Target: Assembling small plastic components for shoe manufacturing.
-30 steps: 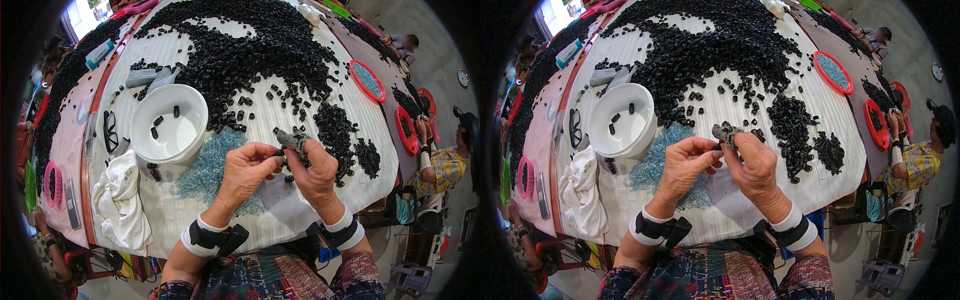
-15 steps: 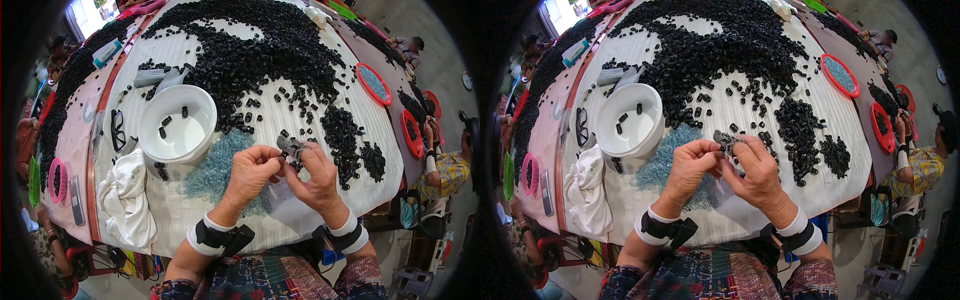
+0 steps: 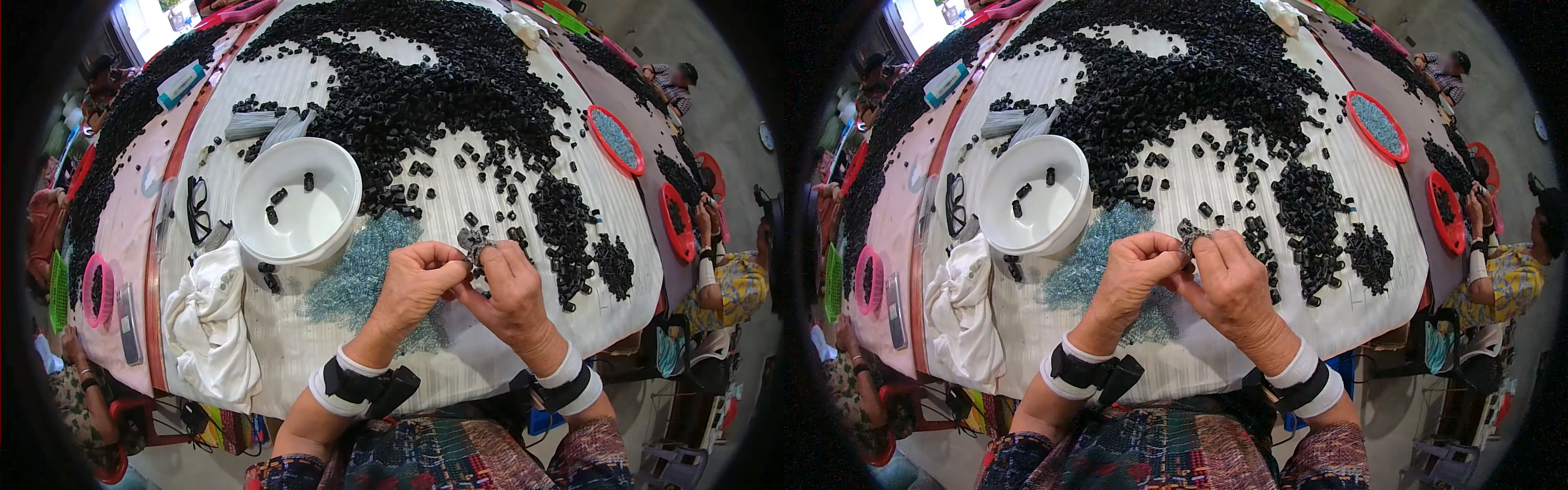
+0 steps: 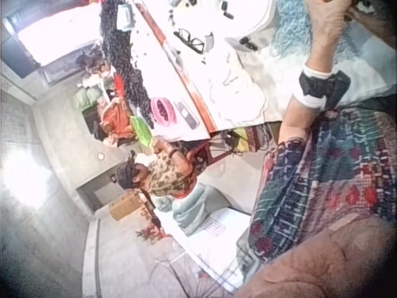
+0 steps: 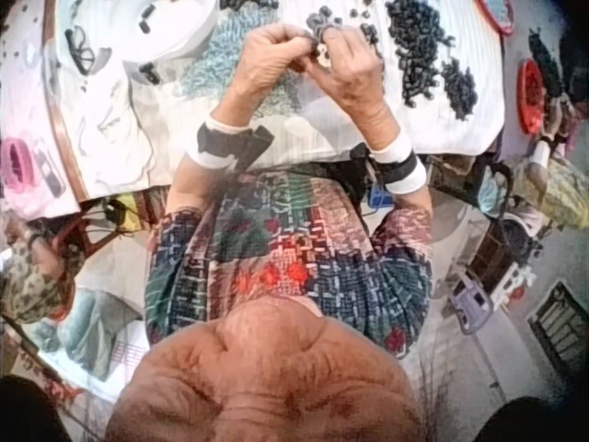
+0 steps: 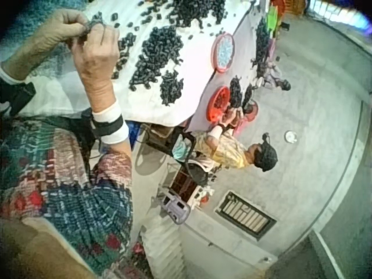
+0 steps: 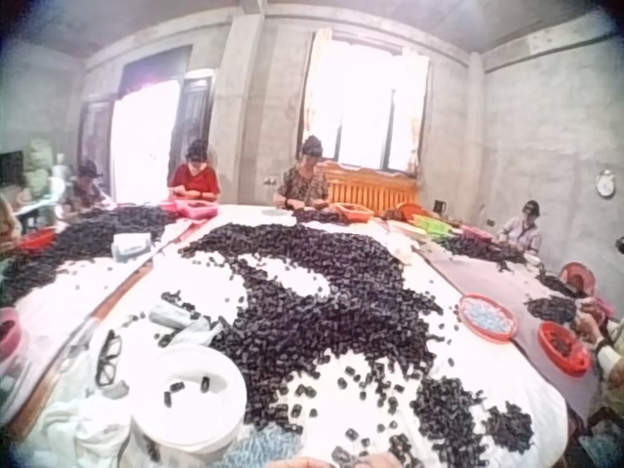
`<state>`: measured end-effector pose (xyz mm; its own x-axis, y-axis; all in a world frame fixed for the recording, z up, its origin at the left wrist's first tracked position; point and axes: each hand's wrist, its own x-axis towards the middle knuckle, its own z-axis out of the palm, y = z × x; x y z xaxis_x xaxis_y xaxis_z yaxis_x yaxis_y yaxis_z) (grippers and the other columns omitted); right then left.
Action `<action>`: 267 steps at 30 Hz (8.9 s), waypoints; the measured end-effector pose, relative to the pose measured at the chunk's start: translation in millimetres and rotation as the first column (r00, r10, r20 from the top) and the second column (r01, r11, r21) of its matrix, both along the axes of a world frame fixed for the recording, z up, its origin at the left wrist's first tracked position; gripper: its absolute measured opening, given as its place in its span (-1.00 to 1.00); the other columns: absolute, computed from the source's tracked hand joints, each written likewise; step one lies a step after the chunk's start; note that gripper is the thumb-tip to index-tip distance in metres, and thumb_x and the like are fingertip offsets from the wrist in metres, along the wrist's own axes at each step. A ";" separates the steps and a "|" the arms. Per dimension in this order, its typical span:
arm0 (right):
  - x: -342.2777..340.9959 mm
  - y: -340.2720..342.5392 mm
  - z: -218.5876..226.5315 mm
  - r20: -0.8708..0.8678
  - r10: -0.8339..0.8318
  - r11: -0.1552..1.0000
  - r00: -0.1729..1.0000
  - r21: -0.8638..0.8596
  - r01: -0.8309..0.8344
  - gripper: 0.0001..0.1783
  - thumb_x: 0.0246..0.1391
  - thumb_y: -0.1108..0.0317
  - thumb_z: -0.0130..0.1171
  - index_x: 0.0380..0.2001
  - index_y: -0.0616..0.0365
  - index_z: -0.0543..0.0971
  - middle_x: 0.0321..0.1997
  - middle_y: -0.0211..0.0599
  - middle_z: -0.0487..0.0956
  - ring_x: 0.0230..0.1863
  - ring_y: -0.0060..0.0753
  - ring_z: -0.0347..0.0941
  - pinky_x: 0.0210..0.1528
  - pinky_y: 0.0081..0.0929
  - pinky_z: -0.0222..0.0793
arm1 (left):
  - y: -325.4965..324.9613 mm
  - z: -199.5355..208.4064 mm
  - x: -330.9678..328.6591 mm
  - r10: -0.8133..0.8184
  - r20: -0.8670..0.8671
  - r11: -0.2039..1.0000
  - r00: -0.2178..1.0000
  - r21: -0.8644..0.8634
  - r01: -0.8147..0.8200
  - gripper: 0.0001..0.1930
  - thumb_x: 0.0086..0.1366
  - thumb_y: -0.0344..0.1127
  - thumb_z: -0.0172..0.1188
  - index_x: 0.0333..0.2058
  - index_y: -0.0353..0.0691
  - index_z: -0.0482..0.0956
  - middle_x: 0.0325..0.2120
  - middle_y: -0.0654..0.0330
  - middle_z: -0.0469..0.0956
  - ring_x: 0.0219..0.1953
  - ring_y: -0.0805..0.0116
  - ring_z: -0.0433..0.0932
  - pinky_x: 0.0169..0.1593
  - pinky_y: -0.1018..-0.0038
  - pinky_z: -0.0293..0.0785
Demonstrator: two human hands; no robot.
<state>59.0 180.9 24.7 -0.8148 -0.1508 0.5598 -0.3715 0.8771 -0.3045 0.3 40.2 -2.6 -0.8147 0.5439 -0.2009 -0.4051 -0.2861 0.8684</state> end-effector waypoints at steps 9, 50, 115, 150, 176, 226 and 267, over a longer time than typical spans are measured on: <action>-2.2 4.8 2.6 -0.025 -0.044 0.999 0.999 -0.019 0.044 -0.67 -0.36 0.49 0.34 -0.45 0.27 0.42 -0.53 -0.17 0.38 -0.50 -0.15 0.37 -0.49 -0.33 0.35 | -0.7 3.5 -1.7 -0.024 -0.008 0.999 1.000 -0.022 0.023 -0.83 0.15 -0.34 0.23 -0.39 -0.35 0.60 -0.54 0.25 0.58 -0.53 0.57 0.51 -0.48 0.66 0.45; -1.8 5.1 -6.1 -0.045 -0.037 0.999 0.998 0.015 0.038 -0.72 -0.29 0.50 0.27 -0.45 0.25 0.40 -0.54 -0.19 0.36 -0.51 -0.17 0.35 -0.51 -0.34 0.33 | 2.3 3.9 -1.5 -0.050 -0.054 0.997 0.997 -0.061 0.047 -0.88 0.13 -0.43 0.23 -0.40 -0.39 0.61 -0.52 0.20 0.59 -0.52 0.55 0.51 -0.41 0.66 0.48; 5.9 0.4 -4.7 -0.056 -0.030 0.999 0.998 -0.038 0.028 -0.66 -0.34 0.41 0.36 -0.48 0.22 0.41 -0.51 -0.23 0.36 -0.46 -0.19 0.38 -0.49 -0.36 0.36 | -1.9 -1.4 -2.7 -0.092 0.039 0.995 0.995 -0.024 0.093 -0.90 0.07 -0.45 0.23 -0.45 -0.38 0.59 -0.52 0.18 0.59 -0.51 0.52 0.54 -0.41 0.65 0.46; 15.0 9.8 1.3 0.040 -0.030 0.994 0.999 -0.104 0.034 -0.74 -0.26 0.48 0.27 -0.46 0.24 0.40 -0.49 -0.16 0.37 -0.44 -0.13 0.39 -0.44 -0.33 0.37 | -3.3 -0.6 -0.7 -0.210 0.039 0.976 0.977 -0.052 0.212 -0.80 0.15 -0.38 0.23 -0.30 -0.43 0.59 -0.44 0.14 0.61 -0.44 0.46 0.58 -0.38 0.59 0.54; 12.3 -4.3 -0.1 -0.143 -0.024 0.998 0.989 -0.064 0.015 -0.66 -0.32 0.64 0.26 -0.35 0.32 0.44 -0.27 -0.01 0.42 -0.30 -0.01 0.39 -0.30 -0.28 0.38 | -1.4 -6.7 0.2 -0.133 0.138 0.982 0.982 0.149 0.112 -0.81 0.25 -0.38 0.12 -0.22 -0.35 0.55 -0.40 0.15 0.59 -0.40 0.41 0.60 -0.36 0.52 0.59; 31.3 45.8 12.2 0.413 0.003 0.955 0.911 -0.271 0.120 -0.89 -0.03 0.55 0.11 -0.42 0.31 0.40 -0.48 -0.07 0.46 -0.48 -0.15 0.47 -0.46 -0.40 0.35 | -8.3 2.4 -13.2 0.177 0.041 0.945 0.983 0.274 -0.182 -0.62 0.34 -0.07 -0.08 -0.46 -0.27 0.48 -0.55 0.17 0.51 -0.58 0.40 0.52 -0.57 0.46 0.43; -34.3 46.7 -13.4 0.279 0.041 0.999 0.959 -0.038 -0.032 -0.74 -0.14 0.60 0.06 -0.28 0.23 0.43 -0.43 -0.11 0.41 -0.36 -0.05 0.42 -0.34 -0.24 0.38 | -4.7 -0.1 -11.3 0.157 0.010 0.975 0.988 0.158 -0.156 -0.82 0.28 -0.27 0.08 -0.28 -0.27 0.49 -0.45 0.16 0.55 -0.55 0.48 0.55 -0.58 0.58 0.43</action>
